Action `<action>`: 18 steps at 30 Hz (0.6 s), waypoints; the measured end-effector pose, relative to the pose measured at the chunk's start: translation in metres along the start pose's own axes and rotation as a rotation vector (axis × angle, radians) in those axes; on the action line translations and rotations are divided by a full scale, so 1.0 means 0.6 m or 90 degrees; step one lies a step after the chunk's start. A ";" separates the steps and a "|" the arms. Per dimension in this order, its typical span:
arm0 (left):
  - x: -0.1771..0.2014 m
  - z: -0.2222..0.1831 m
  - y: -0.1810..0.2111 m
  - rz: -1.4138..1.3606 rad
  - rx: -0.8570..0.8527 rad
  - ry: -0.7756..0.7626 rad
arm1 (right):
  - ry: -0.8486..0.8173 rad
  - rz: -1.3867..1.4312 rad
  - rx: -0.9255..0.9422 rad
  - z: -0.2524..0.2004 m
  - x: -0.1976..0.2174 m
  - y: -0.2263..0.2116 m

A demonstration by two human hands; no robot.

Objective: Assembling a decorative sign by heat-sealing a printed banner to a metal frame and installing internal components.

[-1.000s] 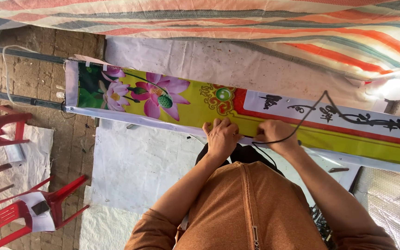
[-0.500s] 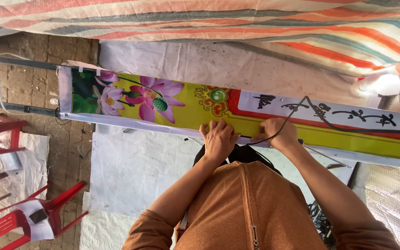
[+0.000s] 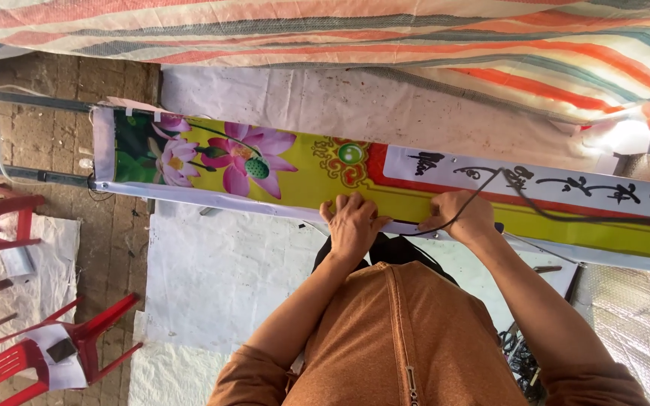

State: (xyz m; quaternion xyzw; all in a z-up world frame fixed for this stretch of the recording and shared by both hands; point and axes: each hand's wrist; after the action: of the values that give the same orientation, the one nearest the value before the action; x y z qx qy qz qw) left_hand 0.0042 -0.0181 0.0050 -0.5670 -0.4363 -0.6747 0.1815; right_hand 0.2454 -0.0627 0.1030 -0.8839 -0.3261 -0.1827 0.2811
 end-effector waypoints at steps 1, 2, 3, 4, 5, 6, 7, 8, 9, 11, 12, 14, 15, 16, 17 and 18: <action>0.006 0.002 -0.010 0.000 0.000 0.002 | 0.001 -0.001 0.001 0.001 0.000 0.004; 0.012 0.002 -0.022 0.019 0.015 0.004 | -0.007 0.001 0.013 0.003 -0.003 0.007; 0.019 0.003 -0.034 0.037 0.029 0.005 | -0.015 0.002 0.025 0.005 -0.006 0.010; 0.027 0.001 -0.047 0.038 0.030 0.006 | -0.016 0.002 0.027 0.006 -0.009 0.011; 0.036 -0.002 -0.061 0.050 0.059 0.013 | -0.017 -0.002 0.030 0.008 -0.012 0.011; 0.044 -0.004 -0.075 0.062 0.087 0.020 | -0.018 -0.006 0.033 0.009 -0.015 0.011; 0.059 -0.004 -0.080 0.062 0.088 0.021 | -0.018 -0.007 0.034 0.013 -0.026 0.005; 0.074 -0.005 -0.084 0.042 0.093 0.041 | -0.003 -0.020 0.066 0.016 -0.038 -0.001; 0.089 -0.007 -0.088 0.021 0.098 0.060 | 0.011 -0.033 0.098 0.019 -0.050 -0.007; 0.087 -0.014 -0.108 0.025 0.069 0.092 | 0.024 -0.054 0.157 0.034 -0.071 -0.024; 0.087 -0.019 -0.119 0.028 0.040 0.122 | 0.036 -0.074 0.216 0.042 -0.082 -0.033; 0.084 -0.025 -0.136 0.022 0.009 0.126 | 0.027 -0.065 0.271 0.060 -0.095 -0.055; 0.083 -0.029 -0.145 0.015 -0.024 0.128 | 0.020 -0.055 0.324 0.068 -0.103 -0.067; 0.079 -0.028 -0.151 0.016 -0.020 0.129 | 0.017 -0.057 0.326 0.068 -0.107 -0.084; 0.075 -0.028 -0.157 0.024 -0.037 0.124 | 0.022 -0.061 0.332 0.068 -0.110 -0.101; 0.071 -0.028 -0.163 0.032 -0.053 0.119 | 0.026 -0.066 0.338 0.067 -0.113 -0.119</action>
State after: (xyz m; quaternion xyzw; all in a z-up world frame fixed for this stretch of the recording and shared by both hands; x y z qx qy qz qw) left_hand -0.0906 0.0336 0.0074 -0.5195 -0.3744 -0.7375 0.2144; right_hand 0.1537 -0.0253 0.0641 -0.7573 -0.4019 -0.1228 0.4998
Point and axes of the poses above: each hand's wrist, its own z-axis towards the middle knuckle, its own x-axis out of the back of the hand, y = z × x, and after that the axes turned 13 degrees about z, right-handed
